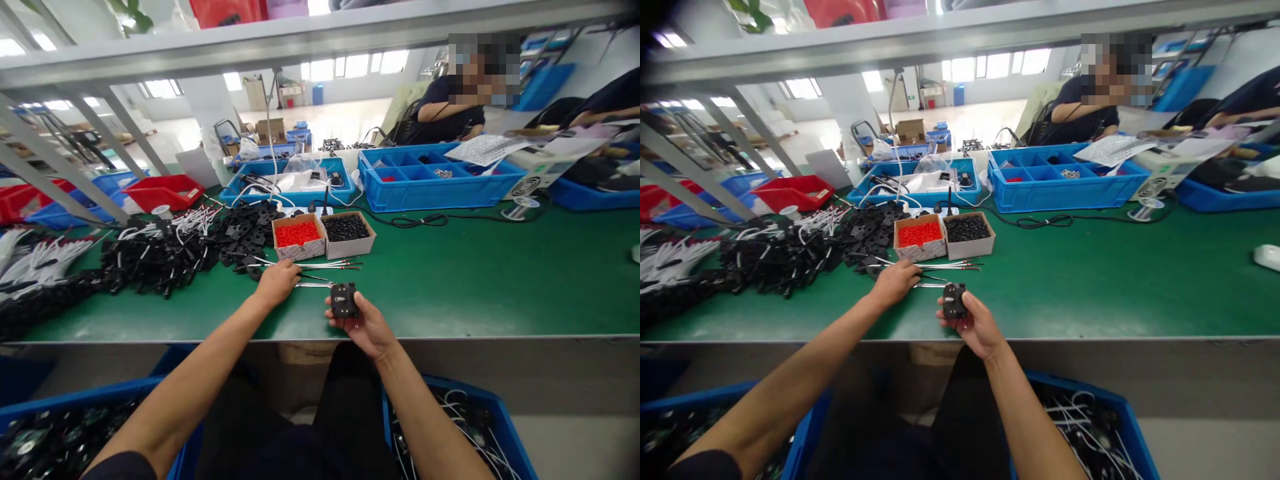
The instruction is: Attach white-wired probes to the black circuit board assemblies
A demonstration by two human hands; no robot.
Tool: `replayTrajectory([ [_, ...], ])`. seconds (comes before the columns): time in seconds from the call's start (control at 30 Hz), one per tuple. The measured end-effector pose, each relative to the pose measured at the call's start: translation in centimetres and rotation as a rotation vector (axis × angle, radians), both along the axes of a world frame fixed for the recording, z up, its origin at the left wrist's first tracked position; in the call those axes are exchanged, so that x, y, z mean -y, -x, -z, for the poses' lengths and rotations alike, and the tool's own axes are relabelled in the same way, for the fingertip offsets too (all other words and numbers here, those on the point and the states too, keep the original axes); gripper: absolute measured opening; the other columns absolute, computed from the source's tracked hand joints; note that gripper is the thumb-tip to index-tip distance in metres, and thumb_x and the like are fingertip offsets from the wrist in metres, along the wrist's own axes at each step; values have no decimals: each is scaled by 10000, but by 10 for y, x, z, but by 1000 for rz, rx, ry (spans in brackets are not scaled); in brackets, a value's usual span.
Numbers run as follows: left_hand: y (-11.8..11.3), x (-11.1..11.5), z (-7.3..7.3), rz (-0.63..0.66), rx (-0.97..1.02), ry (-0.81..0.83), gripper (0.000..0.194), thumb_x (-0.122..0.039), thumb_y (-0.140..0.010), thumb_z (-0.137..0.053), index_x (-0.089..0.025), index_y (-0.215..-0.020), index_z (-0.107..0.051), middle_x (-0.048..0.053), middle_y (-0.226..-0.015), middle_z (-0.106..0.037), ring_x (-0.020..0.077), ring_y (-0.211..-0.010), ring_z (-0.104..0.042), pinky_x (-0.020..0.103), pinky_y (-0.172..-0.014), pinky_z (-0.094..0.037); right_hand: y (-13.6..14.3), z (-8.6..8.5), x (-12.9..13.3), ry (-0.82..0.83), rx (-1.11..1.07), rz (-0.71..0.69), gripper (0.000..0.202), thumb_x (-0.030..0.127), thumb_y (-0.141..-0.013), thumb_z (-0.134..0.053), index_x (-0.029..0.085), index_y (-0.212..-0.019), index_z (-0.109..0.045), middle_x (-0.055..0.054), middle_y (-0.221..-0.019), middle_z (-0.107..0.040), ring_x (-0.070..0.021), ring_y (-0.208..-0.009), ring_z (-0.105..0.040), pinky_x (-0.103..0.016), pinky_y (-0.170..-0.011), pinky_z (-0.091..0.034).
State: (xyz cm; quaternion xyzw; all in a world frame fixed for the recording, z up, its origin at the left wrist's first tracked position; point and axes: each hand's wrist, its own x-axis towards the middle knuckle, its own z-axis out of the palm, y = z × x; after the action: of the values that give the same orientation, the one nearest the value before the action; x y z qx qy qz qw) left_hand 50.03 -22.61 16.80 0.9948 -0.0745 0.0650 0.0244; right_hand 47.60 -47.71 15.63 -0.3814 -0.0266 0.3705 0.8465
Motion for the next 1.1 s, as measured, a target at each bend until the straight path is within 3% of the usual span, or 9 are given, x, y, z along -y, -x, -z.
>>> replayTrajectory([
  [0.17,1,1,-6,43,12,-26,242,-317,-949,-456,-177,-886,-642,95,-950,-581,251,-929,-562,350,-752,-393,1,0,1,-3,-101,33,716,556,-836,-653,101,-1336,-415,-186,-1229,-517,-222,-986,-625,-321,-770,-572],
  [0.27,6,2,-10,74,29,-10,210,-287,-951,-440,-168,-901,-605,99,-986,-596,261,-979,-558,369,-807,-383,2,0,0,-9,-98,61,666,536,-867,-621,103,-1334,-424,-187,-1253,-504,-213,-970,-628,-296,-747,-572],
  [0.4,29,-2,-19,-7,56,61,219,-264,-975,-367,-136,-932,-538,90,-865,-605,204,-826,-584,319,-742,-401,2,0,-2,-24,-64,91,656,532,-864,-622,99,-1320,-436,-185,-1254,-505,-200,-958,-629,-291,-770,-573],
  [0.47,51,-1,-26,-55,57,276,216,-269,-989,-338,-134,-1023,-502,56,-824,-611,153,-725,-573,269,-681,-410,4,-2,-5,3,-29,106,677,537,-841,-649,97,-1313,-441,-184,-1236,-516,-203,-947,-631,-298,-763,-575],
  [0.57,93,7,-36,-57,23,775,350,-259,-973,-392,-154,-1307,-385,8,-858,-633,108,-728,-576,222,-718,-436,11,-5,-12,47,33,94,707,525,-817,-684,109,-1332,-436,-181,-1234,-518,-213,-965,-630,-299,-757,-577],
  [0.63,122,15,-40,-64,-19,924,424,-252,-959,-427,-184,-1375,-380,-7,-853,-634,102,-746,-579,214,-733,-441,19,-7,-19,57,44,54,726,531,-813,-690,114,-1348,-429,-182,-1241,-514,-226,-1002,-624,-303,-773,-577],
  [0.8,164,22,-37,-108,4,933,305,-239,-957,-444,-202,-1209,-612,20,-1019,-674,105,-866,-619,205,-788,-461,38,-10,-35,39,62,-59,731,551,-847,-652,132,-1392,-404,-172,-1252,-503,-240,-1062,-607,-315,-823,-569],
  [0.97,174,15,-27,-43,138,908,266,-201,-953,-478,-179,-1153,-652,23,-1100,-687,102,-1018,-635,183,-917,-456,46,-14,-48,41,130,-129,680,545,-878,-620,134,-1380,-417,-160,-1234,-505,-222,-1068,-599,-316,-849,-561],
  [1.1,179,12,-27,37,192,821,274,-177,-953,-478,-171,-1179,-633,35,-1085,-685,101,-1003,-637,185,-895,-460,50,-17,-53,90,197,-193,669,528,-876,-631,146,-1381,-414,-148,-1237,-505,-210,-1068,-598,-313,-858,-556],
])
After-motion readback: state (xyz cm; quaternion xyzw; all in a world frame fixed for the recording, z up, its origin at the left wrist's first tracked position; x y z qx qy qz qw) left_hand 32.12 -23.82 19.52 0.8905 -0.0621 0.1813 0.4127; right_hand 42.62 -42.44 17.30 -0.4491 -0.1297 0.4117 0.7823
